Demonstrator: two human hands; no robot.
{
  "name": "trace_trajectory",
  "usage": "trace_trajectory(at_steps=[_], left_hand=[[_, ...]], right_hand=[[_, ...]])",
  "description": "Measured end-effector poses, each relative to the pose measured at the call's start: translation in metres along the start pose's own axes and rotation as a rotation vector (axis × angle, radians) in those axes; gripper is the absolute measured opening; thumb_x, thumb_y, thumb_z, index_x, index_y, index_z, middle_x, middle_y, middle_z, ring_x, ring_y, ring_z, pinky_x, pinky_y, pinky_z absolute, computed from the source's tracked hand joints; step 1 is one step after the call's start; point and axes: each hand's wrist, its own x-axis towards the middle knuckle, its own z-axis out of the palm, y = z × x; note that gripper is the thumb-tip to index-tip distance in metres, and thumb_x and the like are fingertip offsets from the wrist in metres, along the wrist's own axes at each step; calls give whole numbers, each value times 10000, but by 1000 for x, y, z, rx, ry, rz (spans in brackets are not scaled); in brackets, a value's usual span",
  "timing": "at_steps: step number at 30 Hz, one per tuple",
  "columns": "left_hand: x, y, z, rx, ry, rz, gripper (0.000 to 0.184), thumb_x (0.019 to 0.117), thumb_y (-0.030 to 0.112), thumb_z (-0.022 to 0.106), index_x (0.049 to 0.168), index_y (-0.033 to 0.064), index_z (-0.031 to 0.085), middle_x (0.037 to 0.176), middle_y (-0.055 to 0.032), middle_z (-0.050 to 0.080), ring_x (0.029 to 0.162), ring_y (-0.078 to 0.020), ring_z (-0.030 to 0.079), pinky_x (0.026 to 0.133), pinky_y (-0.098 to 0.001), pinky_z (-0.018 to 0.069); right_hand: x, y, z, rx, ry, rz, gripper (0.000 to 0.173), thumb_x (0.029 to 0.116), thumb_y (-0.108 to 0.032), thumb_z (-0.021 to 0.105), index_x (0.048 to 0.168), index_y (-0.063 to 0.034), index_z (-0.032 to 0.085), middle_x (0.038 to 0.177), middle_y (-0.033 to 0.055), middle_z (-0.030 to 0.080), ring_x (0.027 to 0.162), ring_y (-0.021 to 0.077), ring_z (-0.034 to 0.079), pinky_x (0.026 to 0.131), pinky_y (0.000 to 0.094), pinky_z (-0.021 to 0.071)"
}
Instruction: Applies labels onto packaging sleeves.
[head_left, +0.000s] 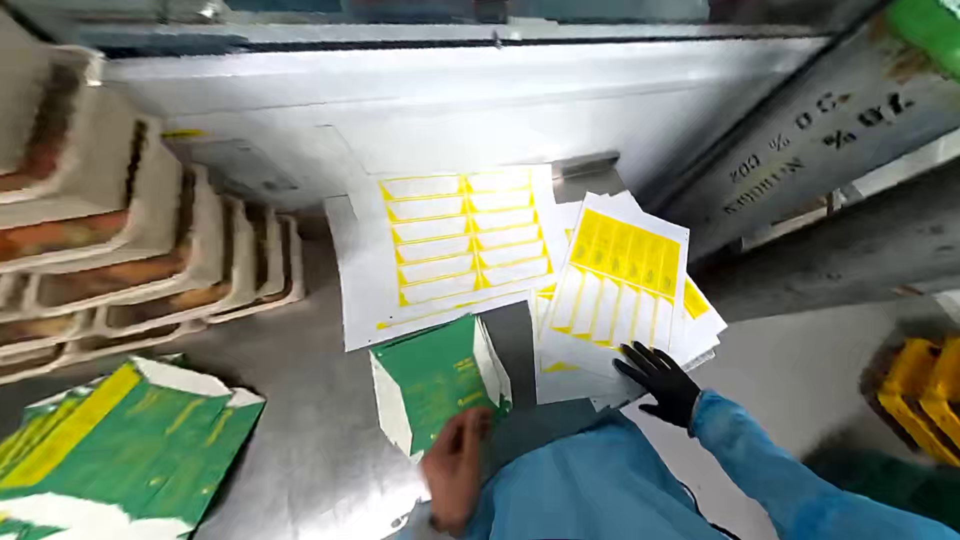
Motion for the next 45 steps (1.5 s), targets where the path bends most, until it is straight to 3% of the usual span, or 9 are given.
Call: trace_trajectory(at_steps=[7, 13, 17, 22, 26, 32, 36, 40, 45], left_hand=[[-4, 27, 102, 45, -474, -344, 445, 1105, 354, 430, 1059, 47, 749, 989, -38, 778, 876, -170, 760, 823, -373, 652], [-14, 29, 123, 62, -549, -434, 520, 1119, 396, 352, 1150, 46, 735, 1065, -53, 770, 977, -176, 745, 903, -381, 624], [-27, 50, 146, -264, -575, -544, 671, 1129, 408, 172, 1287, -60, 626, 1195, -177, 728, 1108, -289, 713, 987, -452, 585], [-28, 75, 178, -239, -466, -622, 767, 1117, 488, 134, 1205, -71, 652, 1075, -180, 757, 991, -279, 748, 896, -440, 614], [-37, 85, 188, -207, -323, -664, 806, 1110, 526, 146, 1084, -62, 697, 947, -173, 767, 877, -265, 762, 807, -414, 634], [-43, 98, 207, -635, -286, -567, 631, 1078, 510, 351, 1480, 26, 397, 1325, -170, 625, 1145, -305, 669, 954, -509, 578], [-23, 99, 195, -253, 38, -385, 201, 985, 102, 667, 1150, -13, 660, 925, -85, 753, 809, -164, 734, 750, -368, 632], [9, 98, 137, -208, -14, -469, 193, 1007, 52, 595, 1185, -18, 617, 917, -92, 738, 776, -167, 723, 711, -373, 628], [9, 55, 111, -720, 4, -211, 512, 1092, 541, 277, 1335, 214, 588, 1127, 34, 736, 1002, -82, 716, 833, -340, 630]], right_hand=[[-18, 38, 17, -5, 132, -226, 377, 1027, -276, 605, 1399, -221, 636, 1513, 43, 569, 1445, 304, 477, 1068, 541, 492], [-29, 34, -3, -74, 378, -275, 217, 929, -37, 640, 1075, -137, 766, 1051, 43, 776, 968, 220, 754, 759, 430, 623], [-28, 10, -35, 166, 476, -32, 122, 945, -231, 699, 1012, -175, 785, 830, 18, 756, 769, 222, 742, 642, 448, 613], [-17, 16, -71, 466, -54, 135, 309, 868, -376, 804, 1124, -211, 751, 873, 10, 771, 825, 235, 736, 786, 573, 567], [-25, 38, -74, 439, 321, 27, 201, 897, -332, 775, 1050, -203, 759, 815, -28, 752, 714, 174, 723, 672, 499, 604], [-43, -30, -93, 634, 601, -256, 174, 954, -229, 712, 1079, -119, 759, 937, -8, 760, 798, 93, 726, 707, 332, 640], [-38, -39, -87, 751, 332, -544, 339, 1013, -337, 659, 1249, -104, 725, 1206, 29, 745, 1142, 128, 688, 1016, 375, 555], [-23, 37, -51, 158, 413, -424, 934, 799, -676, 739, 1553, -195, 471, 1612, 31, 449, 1525, 282, 340, 1198, 561, 340], [-7, 63, -2, -80, 734, -393, 278, 974, -105, 612, 1231, -106, 718, 1223, 68, 741, 1011, 269, 729, 830, 425, 597]])
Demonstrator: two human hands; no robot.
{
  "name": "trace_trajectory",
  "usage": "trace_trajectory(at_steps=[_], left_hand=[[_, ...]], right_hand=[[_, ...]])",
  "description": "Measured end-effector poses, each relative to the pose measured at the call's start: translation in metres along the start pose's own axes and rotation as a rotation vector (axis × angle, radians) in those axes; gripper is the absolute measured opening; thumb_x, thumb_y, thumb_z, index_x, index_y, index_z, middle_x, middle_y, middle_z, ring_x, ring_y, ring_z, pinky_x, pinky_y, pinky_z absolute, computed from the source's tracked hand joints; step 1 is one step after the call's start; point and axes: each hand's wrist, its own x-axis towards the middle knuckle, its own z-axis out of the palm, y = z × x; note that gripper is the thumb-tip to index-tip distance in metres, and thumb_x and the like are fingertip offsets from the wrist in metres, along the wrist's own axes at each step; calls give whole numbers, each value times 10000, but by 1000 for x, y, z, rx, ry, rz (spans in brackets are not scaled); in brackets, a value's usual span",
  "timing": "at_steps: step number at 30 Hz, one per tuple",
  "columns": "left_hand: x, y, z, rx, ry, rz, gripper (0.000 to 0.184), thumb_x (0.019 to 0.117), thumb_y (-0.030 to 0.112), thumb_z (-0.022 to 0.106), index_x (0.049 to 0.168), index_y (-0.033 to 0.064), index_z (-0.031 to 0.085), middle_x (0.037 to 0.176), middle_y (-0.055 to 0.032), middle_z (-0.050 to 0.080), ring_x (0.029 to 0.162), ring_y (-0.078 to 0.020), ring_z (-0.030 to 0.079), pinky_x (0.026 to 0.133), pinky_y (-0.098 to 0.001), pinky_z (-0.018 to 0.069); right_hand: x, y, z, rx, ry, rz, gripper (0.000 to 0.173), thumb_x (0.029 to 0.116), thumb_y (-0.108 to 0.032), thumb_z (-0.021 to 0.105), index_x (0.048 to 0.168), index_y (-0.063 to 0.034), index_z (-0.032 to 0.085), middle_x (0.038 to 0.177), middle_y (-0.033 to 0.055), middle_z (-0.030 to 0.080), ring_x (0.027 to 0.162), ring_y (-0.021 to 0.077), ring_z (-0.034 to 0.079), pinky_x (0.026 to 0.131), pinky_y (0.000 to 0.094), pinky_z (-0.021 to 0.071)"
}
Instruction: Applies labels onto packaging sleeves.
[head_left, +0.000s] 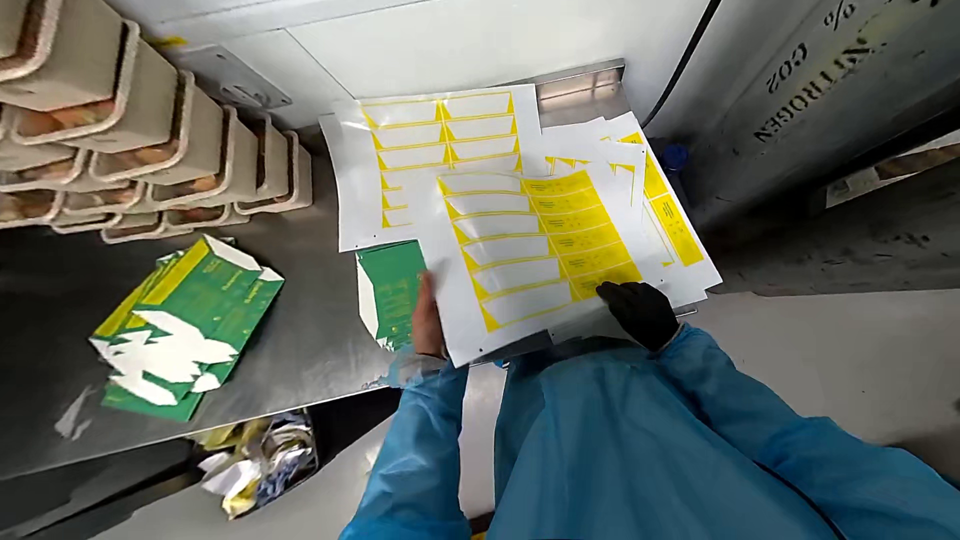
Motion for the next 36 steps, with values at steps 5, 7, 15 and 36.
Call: trace_trajectory(at_steps=[5, 7, 15, 36], left_hand=[[-47, -78, 23, -151, -376, -52, 1002, 697, 779, 740, 1506, 249, 478, 1539, -126, 497, 1402, -399, 481, 1092, -647, 450], [-61, -89, 64, -52, -249, -134, 744, 854, 503, 792, 1411, 93, 517, 1429, -182, 575, 1316, -385, 567, 1078, -599, 492], [-47, -114, 99, -180, 5, -152, 240, 1080, 151, 519, 1205, -7, 648, 1166, -159, 715, 1040, -271, 720, 944, -471, 595], [-35, -94, 120, -178, 136, -193, 90, 955, 99, 722, 1031, 62, 692, 988, -70, 734, 907, -187, 717, 887, -406, 603]], right_hand=[[25, -34, -18, -96, 88, 4, 353, 1004, -73, 575, 1339, -139, 663, 1301, 59, 707, 952, 264, 702, 775, 387, 570], [24, -41, -22, -115, 76, -61, 384, 1000, -63, 567, 1363, -152, 653, 1350, 53, 684, 941, 261, 680, 743, 380, 541], [34, -50, -30, 354, 15, 351, 382, 993, -408, 650, 1268, -155, 731, 1213, -7, 747, 1043, 170, 696, 905, 378, 564], [69, -47, -50, 422, -62, 272, 263, 969, -340, 698, 1154, -173, 779, 1074, 3, 753, 994, 177, 686, 822, 360, 578]])
